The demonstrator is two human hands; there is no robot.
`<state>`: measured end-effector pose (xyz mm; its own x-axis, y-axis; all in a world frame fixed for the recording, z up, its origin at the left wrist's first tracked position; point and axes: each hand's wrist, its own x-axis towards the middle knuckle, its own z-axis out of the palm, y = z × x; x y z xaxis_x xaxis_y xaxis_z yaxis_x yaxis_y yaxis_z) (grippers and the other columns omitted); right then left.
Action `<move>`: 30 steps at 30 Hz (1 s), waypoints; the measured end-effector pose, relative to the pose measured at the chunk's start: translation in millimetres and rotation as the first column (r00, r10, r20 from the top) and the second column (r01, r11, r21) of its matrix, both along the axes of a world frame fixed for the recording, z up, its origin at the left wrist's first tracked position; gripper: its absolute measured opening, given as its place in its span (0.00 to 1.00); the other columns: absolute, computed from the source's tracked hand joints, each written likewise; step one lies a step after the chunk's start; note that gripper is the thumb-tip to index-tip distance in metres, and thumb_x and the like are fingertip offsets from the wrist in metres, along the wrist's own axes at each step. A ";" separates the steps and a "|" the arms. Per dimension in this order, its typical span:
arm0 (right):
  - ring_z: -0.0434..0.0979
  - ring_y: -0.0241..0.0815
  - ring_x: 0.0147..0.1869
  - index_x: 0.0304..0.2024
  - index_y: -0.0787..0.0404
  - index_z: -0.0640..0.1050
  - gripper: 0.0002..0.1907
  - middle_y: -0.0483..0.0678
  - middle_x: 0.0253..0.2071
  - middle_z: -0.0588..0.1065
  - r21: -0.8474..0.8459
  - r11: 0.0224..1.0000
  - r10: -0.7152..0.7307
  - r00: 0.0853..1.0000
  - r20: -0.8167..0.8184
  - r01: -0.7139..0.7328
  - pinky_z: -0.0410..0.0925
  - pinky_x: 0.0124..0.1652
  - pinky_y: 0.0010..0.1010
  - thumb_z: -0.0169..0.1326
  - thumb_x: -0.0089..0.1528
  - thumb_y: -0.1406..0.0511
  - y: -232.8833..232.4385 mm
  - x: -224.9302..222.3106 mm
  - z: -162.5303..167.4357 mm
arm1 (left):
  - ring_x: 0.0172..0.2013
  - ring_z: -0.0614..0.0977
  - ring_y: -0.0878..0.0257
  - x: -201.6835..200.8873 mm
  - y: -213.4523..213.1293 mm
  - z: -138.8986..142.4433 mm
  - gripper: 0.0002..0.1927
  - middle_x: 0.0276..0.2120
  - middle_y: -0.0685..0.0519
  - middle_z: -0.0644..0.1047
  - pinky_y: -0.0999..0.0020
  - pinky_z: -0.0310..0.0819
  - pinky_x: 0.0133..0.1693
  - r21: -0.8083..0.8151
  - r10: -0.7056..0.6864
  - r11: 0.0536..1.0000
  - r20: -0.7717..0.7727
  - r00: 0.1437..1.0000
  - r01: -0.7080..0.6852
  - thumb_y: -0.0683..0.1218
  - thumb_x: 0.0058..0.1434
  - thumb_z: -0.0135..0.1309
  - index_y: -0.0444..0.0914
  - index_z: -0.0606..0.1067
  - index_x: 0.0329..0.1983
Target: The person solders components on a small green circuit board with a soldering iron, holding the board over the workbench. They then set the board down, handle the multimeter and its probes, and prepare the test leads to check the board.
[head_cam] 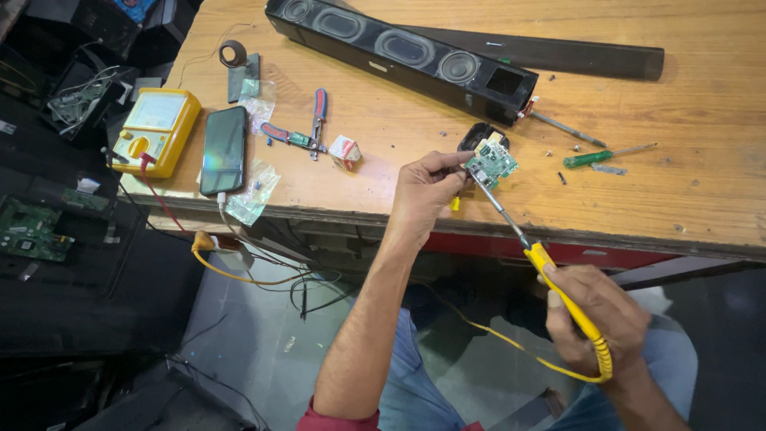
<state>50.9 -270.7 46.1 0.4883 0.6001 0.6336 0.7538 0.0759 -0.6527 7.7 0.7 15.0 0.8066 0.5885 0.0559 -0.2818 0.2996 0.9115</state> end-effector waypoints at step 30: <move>0.84 0.47 0.46 0.52 0.69 0.79 0.17 0.61 0.44 0.80 0.034 0.999 -0.027 0.994 -0.110 0.031 0.77 0.45 0.30 0.51 0.60 0.75 -1.0 -0.1 -8.1 | 0.39 0.83 0.68 1.1 1.1 -3.1 0.15 0.40 0.48 0.82 0.75 0.80 0.46 -0.024 -0.013 1.000 0.021 1.000 0.014 0.30 0.64 0.52 0.27 0.79 0.53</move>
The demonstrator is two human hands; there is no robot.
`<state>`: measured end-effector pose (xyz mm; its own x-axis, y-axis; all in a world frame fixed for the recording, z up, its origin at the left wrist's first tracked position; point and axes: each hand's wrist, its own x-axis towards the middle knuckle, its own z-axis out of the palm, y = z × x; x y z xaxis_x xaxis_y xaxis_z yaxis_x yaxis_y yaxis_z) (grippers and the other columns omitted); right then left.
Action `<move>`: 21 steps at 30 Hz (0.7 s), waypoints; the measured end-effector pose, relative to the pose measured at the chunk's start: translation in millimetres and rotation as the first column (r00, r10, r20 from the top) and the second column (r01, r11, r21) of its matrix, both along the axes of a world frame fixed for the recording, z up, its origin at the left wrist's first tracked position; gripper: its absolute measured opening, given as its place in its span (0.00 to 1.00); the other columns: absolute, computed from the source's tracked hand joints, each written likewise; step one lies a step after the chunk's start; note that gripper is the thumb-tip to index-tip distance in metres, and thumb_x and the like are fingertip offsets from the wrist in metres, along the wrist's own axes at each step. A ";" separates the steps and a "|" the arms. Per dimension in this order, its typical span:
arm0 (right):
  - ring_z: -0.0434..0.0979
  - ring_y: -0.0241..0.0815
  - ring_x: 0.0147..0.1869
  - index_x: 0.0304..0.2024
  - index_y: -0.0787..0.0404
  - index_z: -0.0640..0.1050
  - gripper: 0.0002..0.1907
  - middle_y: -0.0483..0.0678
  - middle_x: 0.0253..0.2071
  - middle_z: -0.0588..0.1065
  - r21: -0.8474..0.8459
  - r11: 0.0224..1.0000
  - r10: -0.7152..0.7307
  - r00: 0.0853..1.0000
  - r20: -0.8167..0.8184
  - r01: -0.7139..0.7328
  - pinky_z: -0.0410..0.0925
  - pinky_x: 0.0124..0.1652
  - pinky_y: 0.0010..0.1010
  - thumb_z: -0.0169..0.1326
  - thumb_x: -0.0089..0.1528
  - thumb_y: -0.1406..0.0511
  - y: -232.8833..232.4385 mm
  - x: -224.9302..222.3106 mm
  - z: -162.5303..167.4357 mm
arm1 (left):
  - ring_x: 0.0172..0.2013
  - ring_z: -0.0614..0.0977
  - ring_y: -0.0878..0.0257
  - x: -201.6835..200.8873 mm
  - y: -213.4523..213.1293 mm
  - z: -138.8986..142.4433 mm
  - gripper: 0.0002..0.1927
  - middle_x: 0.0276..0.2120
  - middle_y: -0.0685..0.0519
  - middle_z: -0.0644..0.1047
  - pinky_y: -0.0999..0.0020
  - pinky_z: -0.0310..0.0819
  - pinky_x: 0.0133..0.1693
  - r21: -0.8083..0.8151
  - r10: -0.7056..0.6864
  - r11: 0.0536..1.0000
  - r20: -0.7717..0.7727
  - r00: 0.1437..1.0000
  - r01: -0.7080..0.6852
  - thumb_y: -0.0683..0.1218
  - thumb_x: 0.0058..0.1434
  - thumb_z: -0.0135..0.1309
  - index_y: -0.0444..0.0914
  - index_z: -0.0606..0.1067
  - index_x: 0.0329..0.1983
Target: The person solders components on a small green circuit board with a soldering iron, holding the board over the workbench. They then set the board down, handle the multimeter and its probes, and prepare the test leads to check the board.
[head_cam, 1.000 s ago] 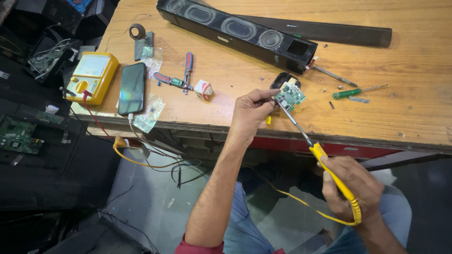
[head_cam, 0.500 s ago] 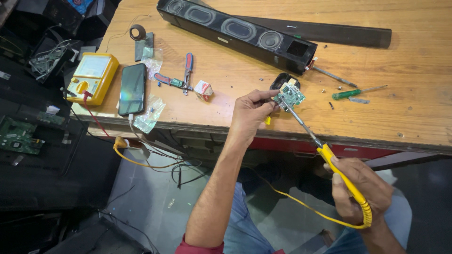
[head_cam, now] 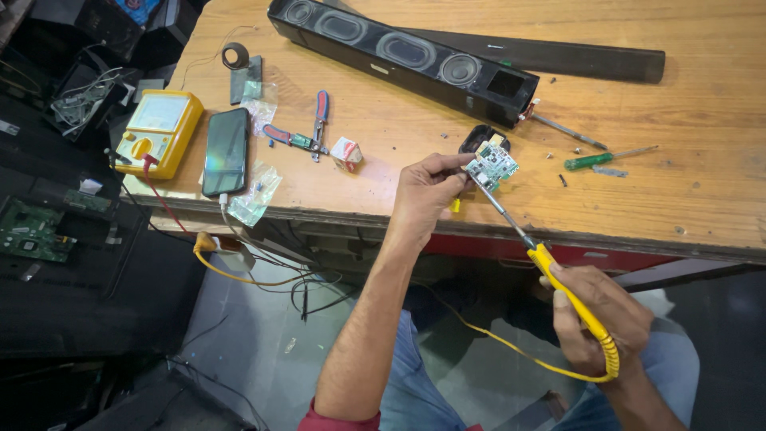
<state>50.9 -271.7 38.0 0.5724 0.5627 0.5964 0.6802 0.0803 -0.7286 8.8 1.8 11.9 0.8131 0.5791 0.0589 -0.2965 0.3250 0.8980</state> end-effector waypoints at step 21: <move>0.84 0.44 0.43 0.54 0.68 0.79 0.19 0.59 0.45 0.80 0.029 0.999 0.033 0.999 -0.031 -0.032 0.77 0.46 0.30 0.49 0.60 0.75 1.8 1.6 0.4 | 0.36 0.82 0.69 1.2 1.6 0.5 0.15 0.38 0.48 0.82 0.77 0.78 0.42 0.035 0.025 0.999 -0.080 0.996 -0.022 0.30 0.63 0.53 0.27 0.79 0.54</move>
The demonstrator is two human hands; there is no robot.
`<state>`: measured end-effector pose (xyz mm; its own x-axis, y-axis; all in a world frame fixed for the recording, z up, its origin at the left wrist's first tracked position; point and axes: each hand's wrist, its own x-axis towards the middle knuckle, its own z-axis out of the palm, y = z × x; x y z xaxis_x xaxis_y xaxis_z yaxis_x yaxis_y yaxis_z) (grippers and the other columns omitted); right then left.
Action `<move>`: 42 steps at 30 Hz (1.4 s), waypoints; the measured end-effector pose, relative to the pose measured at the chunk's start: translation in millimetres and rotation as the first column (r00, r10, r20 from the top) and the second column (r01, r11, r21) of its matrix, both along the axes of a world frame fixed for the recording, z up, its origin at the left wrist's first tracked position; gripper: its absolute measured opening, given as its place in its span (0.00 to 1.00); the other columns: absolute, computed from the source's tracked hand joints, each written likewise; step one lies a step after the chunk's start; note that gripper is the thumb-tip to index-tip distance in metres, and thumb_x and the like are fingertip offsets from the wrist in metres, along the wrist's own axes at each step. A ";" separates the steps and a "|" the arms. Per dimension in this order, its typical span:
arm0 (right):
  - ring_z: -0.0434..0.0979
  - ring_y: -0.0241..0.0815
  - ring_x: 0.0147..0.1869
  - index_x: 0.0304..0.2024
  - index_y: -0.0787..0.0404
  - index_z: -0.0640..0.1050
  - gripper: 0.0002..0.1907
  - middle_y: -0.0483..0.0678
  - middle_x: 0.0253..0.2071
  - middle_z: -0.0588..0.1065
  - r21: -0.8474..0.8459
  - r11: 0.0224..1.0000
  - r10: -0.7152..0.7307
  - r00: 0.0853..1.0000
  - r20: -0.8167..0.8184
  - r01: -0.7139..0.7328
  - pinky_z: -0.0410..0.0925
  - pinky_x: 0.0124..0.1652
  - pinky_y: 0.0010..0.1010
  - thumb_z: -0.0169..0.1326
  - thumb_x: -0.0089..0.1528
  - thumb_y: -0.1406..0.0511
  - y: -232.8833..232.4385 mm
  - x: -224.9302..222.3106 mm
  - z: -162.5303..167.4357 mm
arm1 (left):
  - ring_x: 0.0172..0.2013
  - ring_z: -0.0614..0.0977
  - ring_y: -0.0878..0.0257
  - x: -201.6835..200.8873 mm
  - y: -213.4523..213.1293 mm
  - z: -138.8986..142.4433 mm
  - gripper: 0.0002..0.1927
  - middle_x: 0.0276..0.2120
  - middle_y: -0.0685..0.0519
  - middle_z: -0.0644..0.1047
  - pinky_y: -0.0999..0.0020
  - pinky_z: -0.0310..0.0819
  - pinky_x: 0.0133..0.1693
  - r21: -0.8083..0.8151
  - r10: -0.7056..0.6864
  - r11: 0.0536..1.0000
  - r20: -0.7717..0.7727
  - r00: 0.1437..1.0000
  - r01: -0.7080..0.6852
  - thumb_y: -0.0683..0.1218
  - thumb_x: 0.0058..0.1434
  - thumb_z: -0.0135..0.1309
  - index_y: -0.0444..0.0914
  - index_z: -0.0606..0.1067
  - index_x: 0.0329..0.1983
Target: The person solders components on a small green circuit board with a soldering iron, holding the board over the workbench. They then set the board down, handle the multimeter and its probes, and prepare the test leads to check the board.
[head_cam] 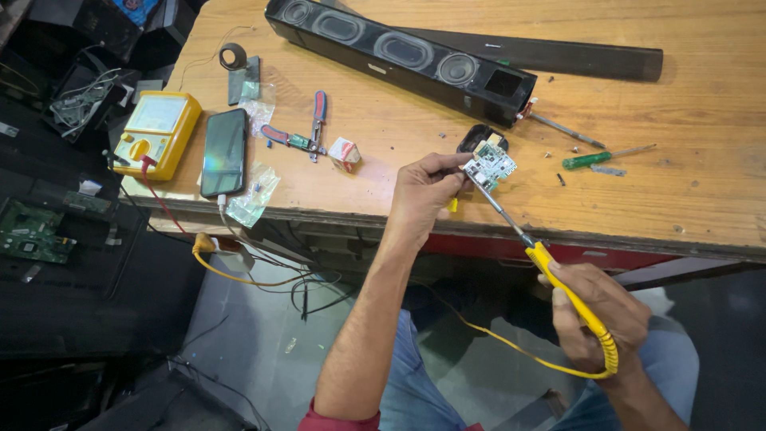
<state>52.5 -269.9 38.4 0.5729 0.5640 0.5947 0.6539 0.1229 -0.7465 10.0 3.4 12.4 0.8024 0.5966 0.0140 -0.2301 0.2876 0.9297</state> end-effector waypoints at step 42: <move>0.83 0.50 0.52 0.69 0.71 0.66 0.21 0.65 0.52 0.78 0.184 0.978 -0.110 0.993 0.040 0.101 0.76 0.57 0.36 0.40 0.74 0.69 46.4 16.5 -3.5 | 0.38 0.83 0.68 -3.1 3.4 -2.6 0.18 0.36 0.52 0.80 0.76 0.79 0.44 -0.005 -0.056 0.998 0.037 0.998 0.056 0.31 0.62 0.52 0.27 0.77 0.56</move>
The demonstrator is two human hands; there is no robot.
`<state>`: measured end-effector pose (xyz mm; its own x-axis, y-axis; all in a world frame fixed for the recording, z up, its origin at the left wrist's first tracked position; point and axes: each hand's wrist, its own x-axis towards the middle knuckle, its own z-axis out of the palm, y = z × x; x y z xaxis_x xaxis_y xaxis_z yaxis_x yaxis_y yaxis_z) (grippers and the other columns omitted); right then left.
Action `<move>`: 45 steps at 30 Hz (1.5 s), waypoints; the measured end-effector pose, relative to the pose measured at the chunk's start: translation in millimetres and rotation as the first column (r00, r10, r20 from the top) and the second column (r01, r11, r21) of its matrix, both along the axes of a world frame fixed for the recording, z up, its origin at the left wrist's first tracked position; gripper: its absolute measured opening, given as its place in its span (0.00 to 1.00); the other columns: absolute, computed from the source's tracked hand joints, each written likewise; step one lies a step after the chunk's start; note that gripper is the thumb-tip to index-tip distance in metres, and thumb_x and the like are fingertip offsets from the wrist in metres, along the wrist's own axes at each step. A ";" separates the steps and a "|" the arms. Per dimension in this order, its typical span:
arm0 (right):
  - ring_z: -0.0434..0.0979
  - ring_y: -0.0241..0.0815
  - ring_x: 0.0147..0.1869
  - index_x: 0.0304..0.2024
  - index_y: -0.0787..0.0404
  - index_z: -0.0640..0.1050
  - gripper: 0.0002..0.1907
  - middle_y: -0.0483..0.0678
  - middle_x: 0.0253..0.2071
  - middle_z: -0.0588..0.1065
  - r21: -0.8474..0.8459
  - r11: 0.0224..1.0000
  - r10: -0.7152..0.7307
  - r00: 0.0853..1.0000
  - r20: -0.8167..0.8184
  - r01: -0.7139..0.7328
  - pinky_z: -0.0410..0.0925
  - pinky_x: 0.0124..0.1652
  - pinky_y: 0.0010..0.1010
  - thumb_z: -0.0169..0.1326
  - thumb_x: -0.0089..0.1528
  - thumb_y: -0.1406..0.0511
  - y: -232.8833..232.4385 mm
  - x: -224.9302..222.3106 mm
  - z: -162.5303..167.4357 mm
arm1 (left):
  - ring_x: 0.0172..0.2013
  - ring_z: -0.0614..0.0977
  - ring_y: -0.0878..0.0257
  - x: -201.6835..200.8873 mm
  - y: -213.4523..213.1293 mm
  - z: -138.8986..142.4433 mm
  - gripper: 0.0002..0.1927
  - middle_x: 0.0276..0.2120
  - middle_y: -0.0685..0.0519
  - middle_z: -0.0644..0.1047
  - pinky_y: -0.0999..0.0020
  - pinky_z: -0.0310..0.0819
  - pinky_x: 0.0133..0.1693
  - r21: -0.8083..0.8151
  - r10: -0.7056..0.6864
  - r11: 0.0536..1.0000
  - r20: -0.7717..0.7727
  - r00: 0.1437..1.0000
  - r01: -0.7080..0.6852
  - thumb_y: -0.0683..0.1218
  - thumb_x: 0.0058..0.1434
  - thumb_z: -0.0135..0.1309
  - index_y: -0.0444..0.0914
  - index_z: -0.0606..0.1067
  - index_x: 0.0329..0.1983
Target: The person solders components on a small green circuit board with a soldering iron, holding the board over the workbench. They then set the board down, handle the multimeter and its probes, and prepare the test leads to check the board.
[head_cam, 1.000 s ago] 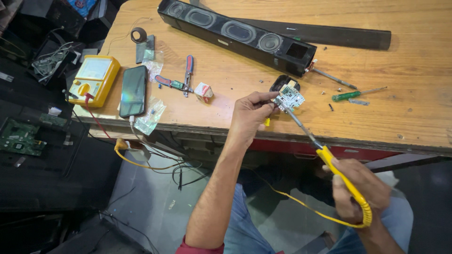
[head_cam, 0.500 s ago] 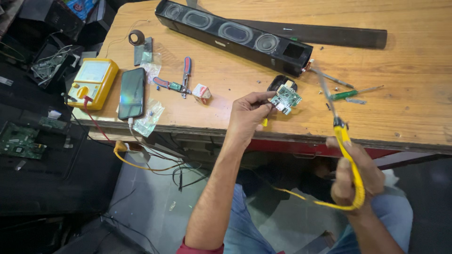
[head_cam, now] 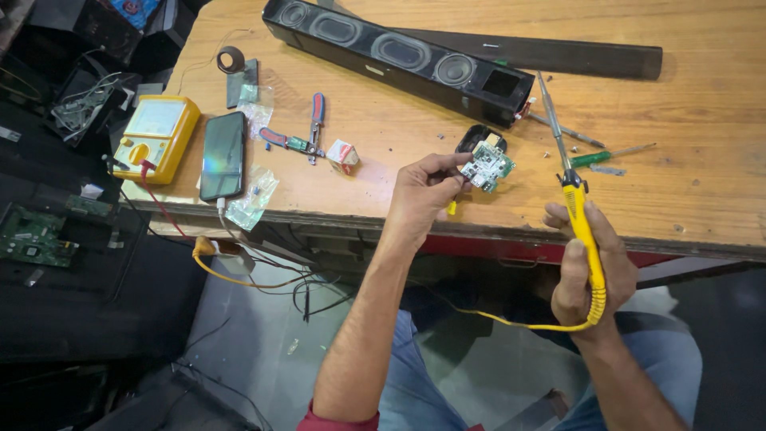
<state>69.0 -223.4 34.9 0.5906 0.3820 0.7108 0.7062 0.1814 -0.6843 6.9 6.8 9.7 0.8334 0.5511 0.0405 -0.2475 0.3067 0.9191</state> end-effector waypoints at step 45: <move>0.82 0.40 0.37 0.45 0.67 0.79 0.09 0.54 0.36 0.78 -0.104 0.990 0.109 0.990 0.085 -0.100 0.76 0.38 0.26 0.51 0.64 0.77 -33.0 2.9 2.3 | 0.35 0.80 0.70 2.3 -2.6 8.9 0.17 0.34 0.54 0.77 0.82 0.72 0.31 -0.010 -0.004 1.000 -0.063 0.998 0.003 0.31 0.61 0.56 0.29 0.79 0.54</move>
